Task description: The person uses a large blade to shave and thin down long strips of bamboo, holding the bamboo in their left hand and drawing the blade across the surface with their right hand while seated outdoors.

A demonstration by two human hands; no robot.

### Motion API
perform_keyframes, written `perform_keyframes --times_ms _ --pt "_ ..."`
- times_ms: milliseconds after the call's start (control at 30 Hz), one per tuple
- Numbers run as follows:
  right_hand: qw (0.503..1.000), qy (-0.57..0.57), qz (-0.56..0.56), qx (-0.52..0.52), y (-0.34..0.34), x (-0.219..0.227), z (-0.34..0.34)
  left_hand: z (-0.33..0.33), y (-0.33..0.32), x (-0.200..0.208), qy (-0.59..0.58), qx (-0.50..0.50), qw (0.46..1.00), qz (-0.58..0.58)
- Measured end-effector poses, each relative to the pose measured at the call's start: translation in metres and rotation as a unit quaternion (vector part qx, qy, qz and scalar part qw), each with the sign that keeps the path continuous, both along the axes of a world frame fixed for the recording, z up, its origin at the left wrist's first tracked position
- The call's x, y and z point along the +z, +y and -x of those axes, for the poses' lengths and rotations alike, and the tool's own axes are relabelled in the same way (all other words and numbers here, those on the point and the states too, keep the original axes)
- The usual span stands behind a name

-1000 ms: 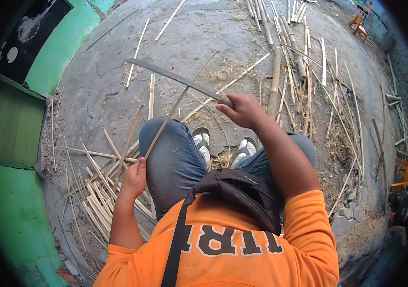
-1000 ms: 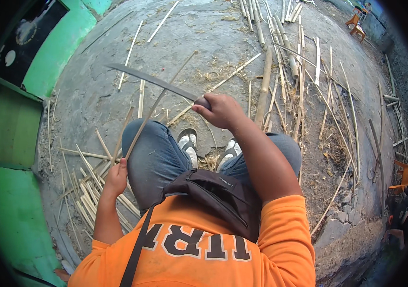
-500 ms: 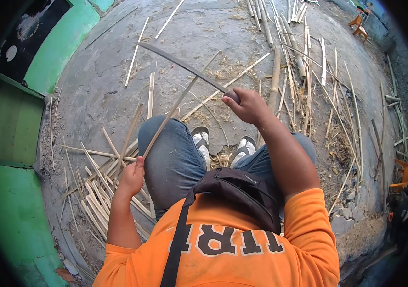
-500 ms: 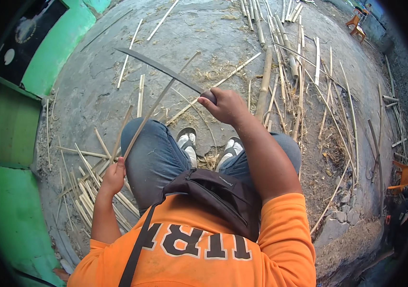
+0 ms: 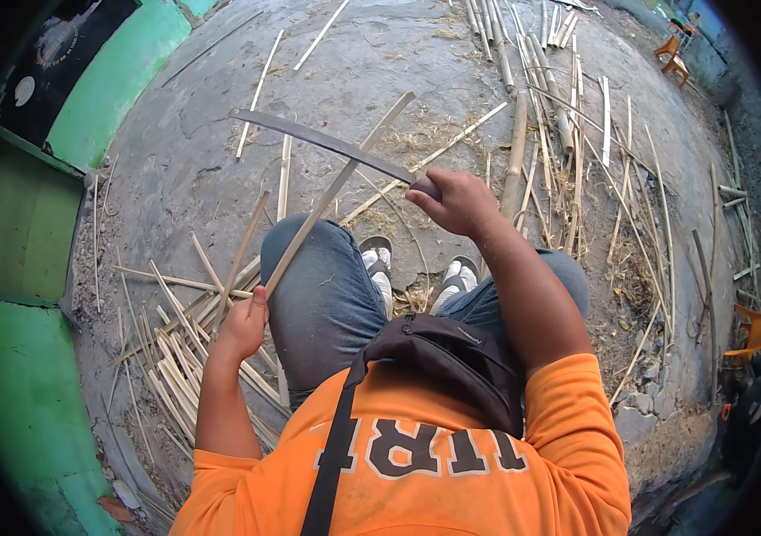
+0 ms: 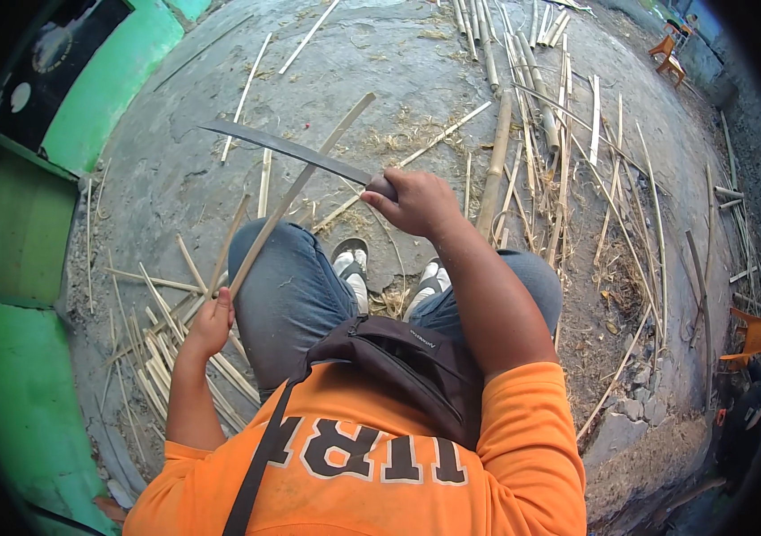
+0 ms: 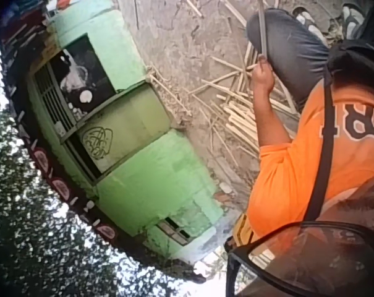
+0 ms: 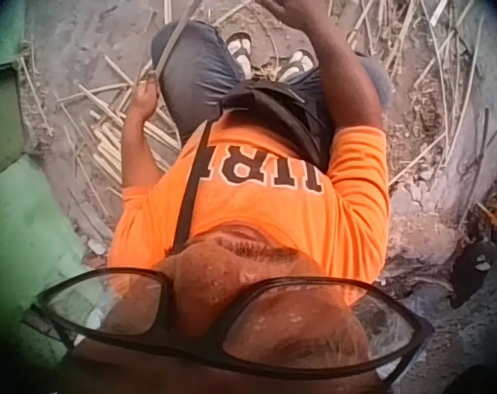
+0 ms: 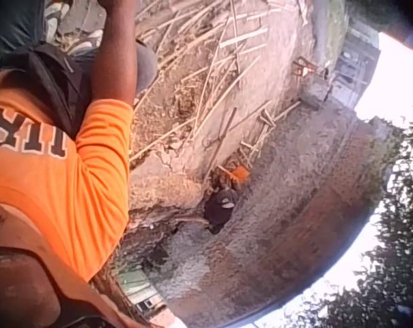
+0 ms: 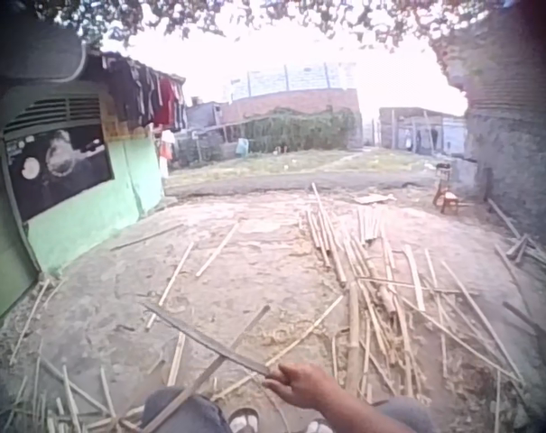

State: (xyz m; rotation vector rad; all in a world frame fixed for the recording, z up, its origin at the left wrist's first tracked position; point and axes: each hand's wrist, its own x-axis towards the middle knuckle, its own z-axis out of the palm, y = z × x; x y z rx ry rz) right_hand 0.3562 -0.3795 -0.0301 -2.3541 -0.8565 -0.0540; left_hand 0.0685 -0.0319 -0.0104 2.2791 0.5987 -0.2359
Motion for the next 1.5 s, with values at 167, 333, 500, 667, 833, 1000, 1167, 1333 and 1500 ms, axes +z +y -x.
perform_keyframes --times_ms 167,333,500,667,833,1000,1167,1333,1500 --pt "1.000 0.017 0.001 0.025 -0.003 0.010 0.007 0.003 -0.016 0.004 -0.029 -0.003 0.998 -0.059" --pt "0.999 -0.024 0.037 0.009 -0.014 0.026 -0.003 0.005 -0.028 0.015 -0.049 -0.006 0.994 -0.097" --pt "1.000 -0.004 0.005 -0.027 -0.007 0.012 -0.001 0.000 -0.027 0.014 -0.005 0.002 0.994 -0.108" --pt "1.000 -0.004 0.012 0.023 0.002 0.019 0.012 0.003 -0.033 0.011 -0.031 0.015 0.994 -0.102" --pt "1.000 -0.024 0.006 -0.005 -0.009 0.009 -0.008 0.001 -0.031 0.011 -0.041 0.012 0.994 -0.105" --pt "0.999 0.003 -0.017 -0.046 -0.001 0.008 0.002 0.002 -0.029 0.006 -0.039 0.007 0.991 -0.126" --pt "0.999 -0.029 0.027 0.022 0.001 0.009 0.011 0.004 -0.031 0.002 -0.079 0.009 0.989 -0.122" --pt "0.998 -0.064 0.017 0.009 -0.009 0.009 -0.006 0.005 -0.035 0.006 -0.078 0.012 0.990 -0.115" --pt "0.997 0.004 -0.042 -0.072 -0.017 0.000 -0.015 0.000 -0.035 0.008 -0.065 0.002 0.989 -0.130"
